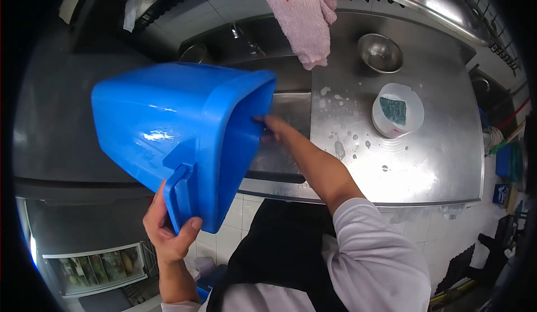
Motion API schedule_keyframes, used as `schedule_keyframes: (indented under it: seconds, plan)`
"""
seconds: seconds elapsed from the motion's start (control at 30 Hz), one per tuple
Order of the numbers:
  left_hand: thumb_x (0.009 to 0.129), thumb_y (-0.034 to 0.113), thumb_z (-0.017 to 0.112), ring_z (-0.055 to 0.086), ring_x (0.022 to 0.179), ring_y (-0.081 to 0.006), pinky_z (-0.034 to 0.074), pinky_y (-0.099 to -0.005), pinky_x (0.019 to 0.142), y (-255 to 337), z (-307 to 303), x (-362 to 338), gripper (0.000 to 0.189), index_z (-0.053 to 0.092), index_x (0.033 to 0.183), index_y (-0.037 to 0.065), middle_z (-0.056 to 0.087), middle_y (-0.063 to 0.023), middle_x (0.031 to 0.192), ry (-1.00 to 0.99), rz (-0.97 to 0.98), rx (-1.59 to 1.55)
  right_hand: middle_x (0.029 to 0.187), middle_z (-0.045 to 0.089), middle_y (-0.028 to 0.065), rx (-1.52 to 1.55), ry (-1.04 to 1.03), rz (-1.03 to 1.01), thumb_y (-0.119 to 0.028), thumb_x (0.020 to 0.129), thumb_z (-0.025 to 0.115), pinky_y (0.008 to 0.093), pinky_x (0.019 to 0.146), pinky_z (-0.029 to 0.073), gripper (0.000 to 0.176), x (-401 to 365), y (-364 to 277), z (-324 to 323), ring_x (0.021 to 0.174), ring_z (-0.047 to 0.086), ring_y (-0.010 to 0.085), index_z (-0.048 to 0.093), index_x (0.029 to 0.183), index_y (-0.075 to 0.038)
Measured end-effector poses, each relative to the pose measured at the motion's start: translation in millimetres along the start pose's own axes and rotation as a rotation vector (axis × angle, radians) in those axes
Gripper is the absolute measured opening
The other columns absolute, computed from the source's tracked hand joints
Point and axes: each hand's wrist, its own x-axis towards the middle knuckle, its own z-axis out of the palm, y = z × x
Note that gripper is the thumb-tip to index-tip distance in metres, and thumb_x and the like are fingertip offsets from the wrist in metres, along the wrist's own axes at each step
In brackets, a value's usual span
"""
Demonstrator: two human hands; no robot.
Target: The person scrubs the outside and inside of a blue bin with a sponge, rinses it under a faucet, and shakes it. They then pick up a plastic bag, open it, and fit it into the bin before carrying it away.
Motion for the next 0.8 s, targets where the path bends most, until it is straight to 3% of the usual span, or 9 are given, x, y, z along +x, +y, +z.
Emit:
schedule_keyframes:
  seconds: [0.07,0.17,0.27,0.37,0.5,0.6,0.67,0.73,0.8]
  plan:
    - [0.066,0.019,0.076,0.057,0.098,-0.0198,0.043,-0.0302,0.088,4,6,-5,0.073,0.047,0.125,-0.012,0.059,-0.0159,0.111,0.035,0.037,-0.05,0.119,0.058,0.0157,-0.017,0.02,0.011,-0.029,0.087,0.059,0.0445,0.087,0.05,0.047,6,7,-5,0.104,0.059,0.0279,0.049,0.126,-0.004]
    - [0.067,0.017,0.075,0.057,0.099,-0.0205,0.043,-0.0307,0.089,-10,6,-14,0.072,0.046,0.127,-0.011,0.059,-0.0156,0.112,-0.012,0.04,-0.069,0.122,0.056,0.0179,-0.055,-0.034,-0.26,-0.024,0.087,0.06,0.0435,0.086,0.051,0.049,19,67,-14,0.105,0.059,0.0295,0.048,0.127,0.0]
    - [0.07,0.016,0.074,0.057,0.097,-0.0181,0.043,-0.0292,0.088,-18,7,-11,0.068,0.047,0.126,-0.01,0.06,-0.0122,0.109,-0.074,0.089,0.026,0.121,0.057,0.0201,-0.227,0.144,-0.379,-0.021,0.087,0.061,0.0424,0.084,0.052,0.051,-12,101,-10,0.105,0.06,0.0305,0.047,0.128,0.003]
    - [0.074,0.022,0.074,0.057,0.089,-0.013,0.044,-0.0259,0.082,-6,8,-3,0.058,0.051,0.118,-0.007,0.061,-0.0065,0.1,0.049,-0.065,-0.152,0.116,0.06,0.0213,0.196,0.16,-0.102,-0.024,0.085,0.063,0.0415,0.084,0.052,0.051,-19,88,-31,0.099,0.063,0.032,0.049,0.126,0.004]
    - [0.073,0.024,0.074,0.057,0.1,-0.0215,0.046,-0.0327,0.088,-24,-22,1,0.079,0.035,0.133,-0.007,0.054,-0.0153,0.116,0.092,0.075,-0.345,0.108,0.063,0.0218,-0.206,0.248,-0.173,-0.03,0.083,0.065,0.0403,0.08,0.054,0.054,-67,28,-29,0.09,0.066,0.031,0.054,0.12,0.006]
    - [0.076,0.016,0.069,0.056,0.106,-0.0251,0.046,-0.0353,0.092,-41,-40,-16,0.077,0.029,0.138,-0.007,0.048,-0.0187,0.125,0.039,0.08,-0.446,0.106,0.064,0.0234,-0.342,0.398,-0.18,-0.033,0.079,0.067,0.0392,0.082,0.053,0.056,-56,52,-24,0.093,0.065,0.0318,0.056,0.118,0.006]
    - [0.077,0.015,0.067,0.053,0.11,-0.0248,0.044,-0.0352,0.095,-59,-47,-26,0.075,0.029,0.138,-0.007,0.047,-0.0178,0.127,0.025,0.022,-0.482,0.103,0.064,0.0254,-0.547,0.77,-0.252,-0.036,0.075,0.069,0.0384,0.084,0.051,0.055,-46,85,-15,0.095,0.064,0.0345,0.061,0.11,0.006]
    - [0.077,0.015,0.065,0.052,0.111,-0.0245,0.041,-0.0354,0.097,-75,-58,-37,0.074,0.03,0.138,-0.008,0.047,-0.0175,0.127,0.037,0.049,-0.524,0.107,0.062,0.0257,-0.62,0.789,-0.306,-0.036,0.073,0.07,0.0368,0.085,0.05,0.06,-59,93,-16,0.095,0.064,0.0352,0.058,0.113,0.006]
    - [0.078,0.015,0.064,0.051,0.113,-0.0243,0.039,-0.0357,0.099,-86,-75,-49,0.073,0.03,0.138,-0.008,0.047,-0.0171,0.127,0.055,0.061,-0.553,0.116,0.059,0.0245,-0.434,0.55,-0.262,-0.03,0.073,0.072,0.0378,0.083,0.051,0.069,-81,86,-22,0.093,0.065,0.0339,0.045,0.125,0.007]
